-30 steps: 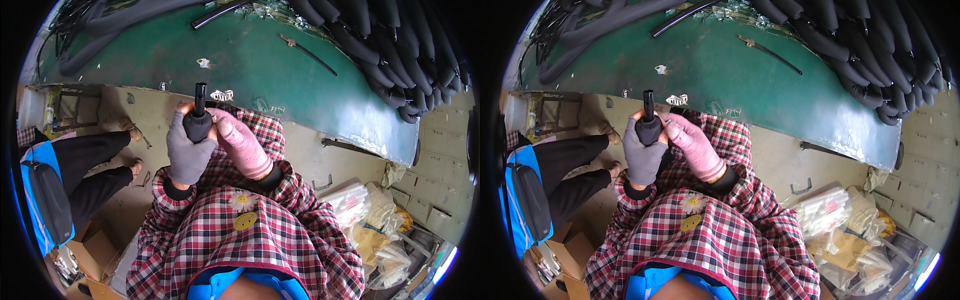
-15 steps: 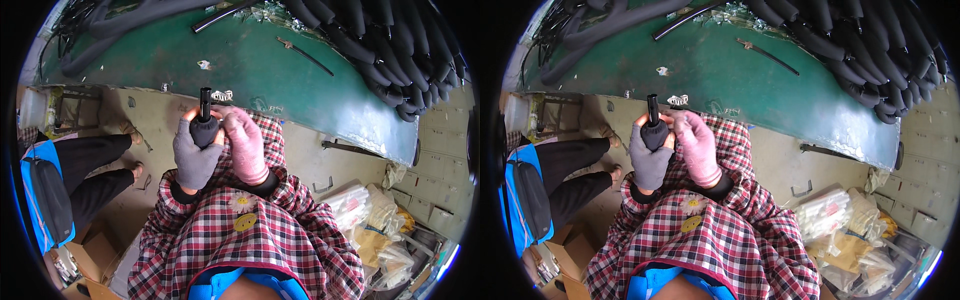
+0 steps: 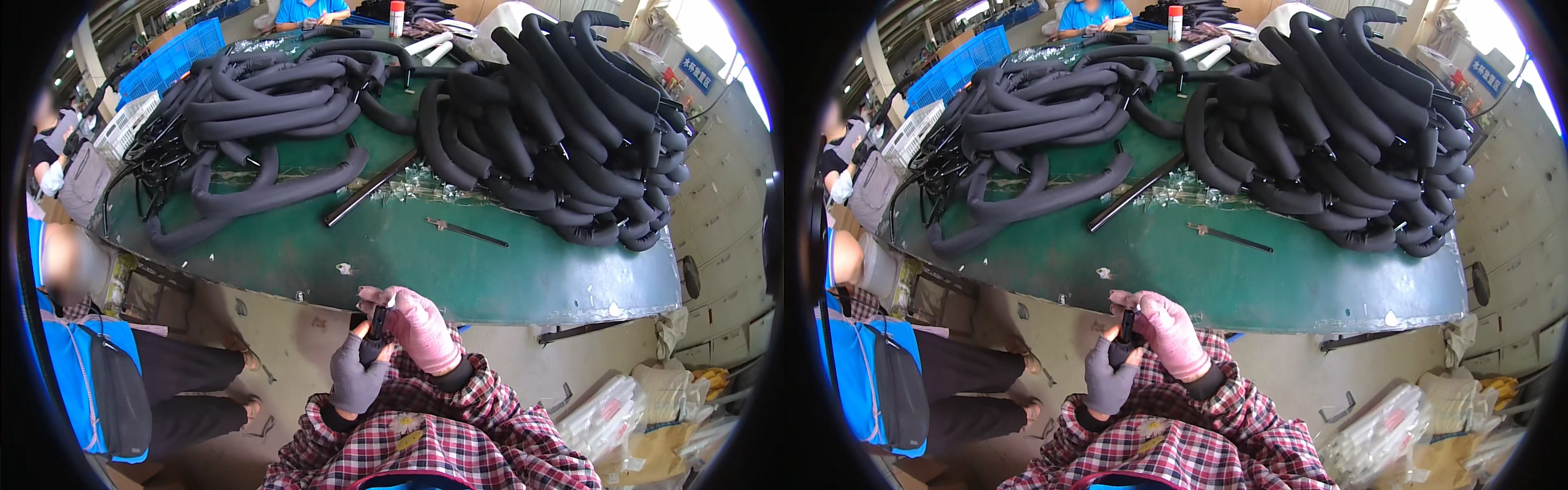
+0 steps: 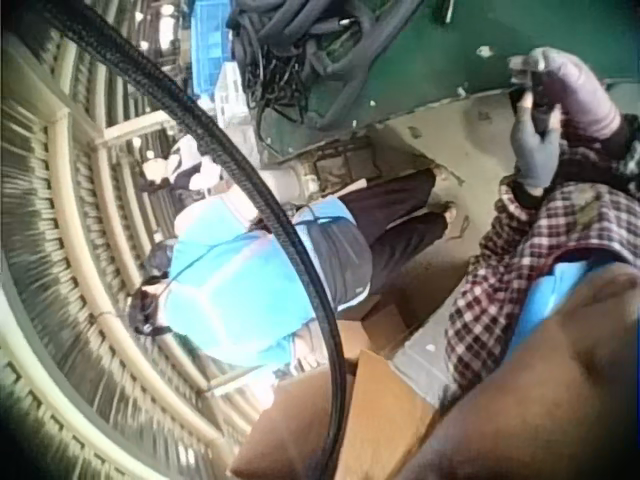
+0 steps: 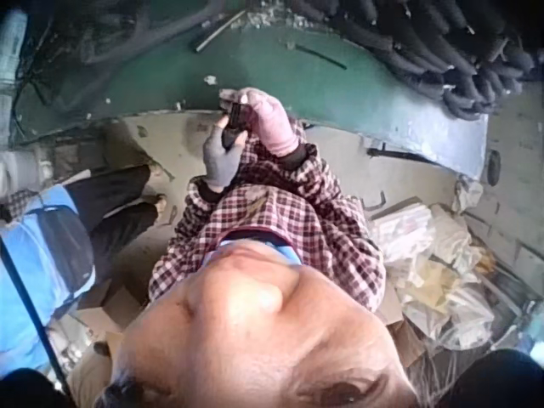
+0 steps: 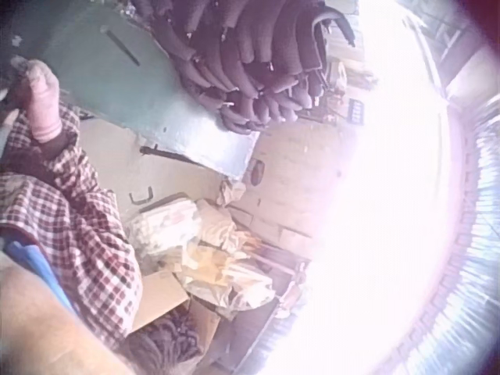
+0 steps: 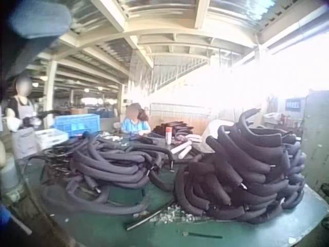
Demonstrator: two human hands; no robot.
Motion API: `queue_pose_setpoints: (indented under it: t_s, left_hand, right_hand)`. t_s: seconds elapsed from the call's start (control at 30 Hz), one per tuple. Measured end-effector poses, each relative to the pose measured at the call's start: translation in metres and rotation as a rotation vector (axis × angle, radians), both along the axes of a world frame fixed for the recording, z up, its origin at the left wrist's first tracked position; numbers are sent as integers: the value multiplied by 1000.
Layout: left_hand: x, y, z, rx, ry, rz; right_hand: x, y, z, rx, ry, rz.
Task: The person repeatedly picks up a black foam-covered handle and a small metal clip from a green workbench. They insert the clip into the end of the handle and then place the assembled unit on a growing pile to the right. The process is repeated continuously.
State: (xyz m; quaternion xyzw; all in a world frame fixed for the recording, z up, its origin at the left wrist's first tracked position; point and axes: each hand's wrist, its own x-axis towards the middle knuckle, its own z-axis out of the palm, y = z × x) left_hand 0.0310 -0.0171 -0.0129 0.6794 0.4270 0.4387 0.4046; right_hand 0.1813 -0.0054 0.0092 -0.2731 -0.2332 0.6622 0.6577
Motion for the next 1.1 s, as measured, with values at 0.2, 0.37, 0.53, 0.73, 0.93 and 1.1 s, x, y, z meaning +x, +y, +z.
queue_pose_setpoints:
  t_s: [0.2,0.37,0.53,0.73,0.93,1.1]
  left_hand:
    - [0,-5,-1,9,66,-26]
    - [1,-6,-3,60,125,-39]
    - [6,-5,4,164,183,-17]
    - [7,-2,12,236,316,11]
    - [8,1,15,273,366,22]
    - [11,3,11,243,415,16]
  right_hand:
    - [5,-3,-2,-14,17,64]
    - [12,-2,-6,-65,103,131]
    - [21,-2,-6,-62,75,188]
    - [27,1,-9,-88,37,223]
    - [19,0,-4,-83,22,169]
    - [12,3,-18,-16,112,119]
